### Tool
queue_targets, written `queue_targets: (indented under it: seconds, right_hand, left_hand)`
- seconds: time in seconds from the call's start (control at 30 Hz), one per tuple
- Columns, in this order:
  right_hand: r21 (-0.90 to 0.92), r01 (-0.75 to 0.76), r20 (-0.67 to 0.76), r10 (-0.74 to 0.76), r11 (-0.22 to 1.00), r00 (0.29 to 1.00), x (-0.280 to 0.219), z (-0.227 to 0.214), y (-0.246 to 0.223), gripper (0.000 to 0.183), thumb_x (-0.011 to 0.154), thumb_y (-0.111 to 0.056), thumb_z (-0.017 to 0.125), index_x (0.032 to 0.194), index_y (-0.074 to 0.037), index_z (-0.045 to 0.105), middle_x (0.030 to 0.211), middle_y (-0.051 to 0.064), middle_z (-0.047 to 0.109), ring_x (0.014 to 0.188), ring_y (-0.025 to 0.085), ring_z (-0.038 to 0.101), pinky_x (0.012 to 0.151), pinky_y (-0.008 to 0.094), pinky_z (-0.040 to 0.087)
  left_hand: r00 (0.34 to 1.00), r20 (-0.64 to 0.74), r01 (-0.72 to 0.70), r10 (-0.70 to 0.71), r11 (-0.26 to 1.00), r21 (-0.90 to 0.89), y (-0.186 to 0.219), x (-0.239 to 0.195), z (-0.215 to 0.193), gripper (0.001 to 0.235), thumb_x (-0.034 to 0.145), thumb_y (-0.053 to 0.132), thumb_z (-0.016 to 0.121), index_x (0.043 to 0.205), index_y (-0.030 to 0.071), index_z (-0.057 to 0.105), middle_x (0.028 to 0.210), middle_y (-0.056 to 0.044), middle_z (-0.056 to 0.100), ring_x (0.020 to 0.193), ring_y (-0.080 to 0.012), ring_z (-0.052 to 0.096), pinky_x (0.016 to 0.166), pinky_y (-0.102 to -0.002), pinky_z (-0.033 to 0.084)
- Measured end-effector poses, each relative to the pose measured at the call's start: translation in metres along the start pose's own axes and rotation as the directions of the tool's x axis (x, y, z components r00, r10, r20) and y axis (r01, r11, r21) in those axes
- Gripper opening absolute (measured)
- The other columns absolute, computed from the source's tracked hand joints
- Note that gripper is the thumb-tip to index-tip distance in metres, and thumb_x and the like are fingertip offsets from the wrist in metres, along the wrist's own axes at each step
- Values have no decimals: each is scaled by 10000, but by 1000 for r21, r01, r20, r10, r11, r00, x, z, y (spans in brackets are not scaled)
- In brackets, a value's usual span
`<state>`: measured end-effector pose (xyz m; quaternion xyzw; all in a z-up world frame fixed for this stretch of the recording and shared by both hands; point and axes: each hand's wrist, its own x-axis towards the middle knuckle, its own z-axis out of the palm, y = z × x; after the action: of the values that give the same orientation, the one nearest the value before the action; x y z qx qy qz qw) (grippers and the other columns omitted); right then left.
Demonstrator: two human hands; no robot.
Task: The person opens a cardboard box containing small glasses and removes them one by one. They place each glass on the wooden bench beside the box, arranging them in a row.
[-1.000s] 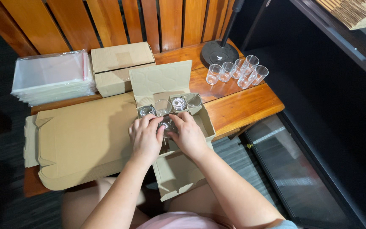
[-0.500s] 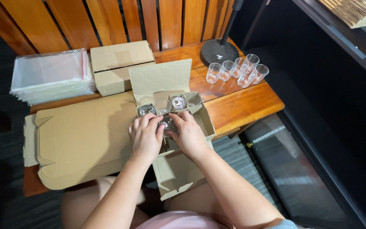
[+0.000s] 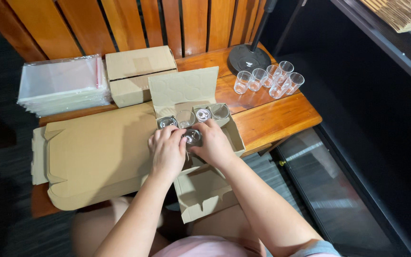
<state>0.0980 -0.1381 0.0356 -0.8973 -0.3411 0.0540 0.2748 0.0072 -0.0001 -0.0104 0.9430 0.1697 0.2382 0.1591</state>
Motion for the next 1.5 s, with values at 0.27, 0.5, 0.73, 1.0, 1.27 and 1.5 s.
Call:
queue_targets:
  seconds: [0.27,0.5,0.73,1.0,1.27,1.5]
  right_hand:
    - [101,51,-125,-38,994,991,-2,-16,-9,598,570,-268,961,1096,-100,732,1132,89,592,1138,331,629,963,448,574]
    - [532,32,-207,93,846,974,-16,-34,-7,636,524,-137,997,1100,-70,736,1017,79,712,989,179,722,740,233,620]
    - [861,107,-222,179,496,959,-35,-44,5,645,579,42,973,1151,-3,677,1044,52,694,975,118,657,739,228,607]
    - [884,326,-395,164,334,904,-46,-53,34,719,671,73,917,1251,-25,505,1129,29,576,1042,112,592,811,237,578]
    - [815,401,-507,179,419,843,-46,-61,70,691,663,123,893,1269,47,570,1111,53,590,1042,116,597,831,255,596]
    - [704,305,-571,257,641,780,-38,-53,120,632,653,98,875,1235,0,649,1091,67,644,1045,139,624,843,292,590]
  left_hand:
    - [999,-39,16,-20,995,-98,5,4,-11,204,957,216,627,1113,270,747,1157,52,617,1149,-221,572,998,-439,435]
    - [992,-20,87,-128,773,-629,16,16,-14,240,946,99,676,1109,246,772,1084,29,679,984,-192,691,851,-308,562]
    - [949,196,302,-248,531,-791,58,17,-42,384,977,316,737,1293,106,680,1234,-163,654,1141,-289,682,943,-381,574]
    - [776,629,628,-47,144,-764,109,27,-38,581,937,634,640,1121,85,688,1002,-80,755,871,-134,727,763,-257,582]
    - [830,551,558,-89,145,-817,137,43,3,588,844,378,861,1194,0,577,889,-163,756,781,-192,752,695,-281,622]
    - [878,474,402,-67,642,-653,162,65,14,788,753,458,875,1401,198,509,1175,-139,681,1011,-216,761,897,-356,620]
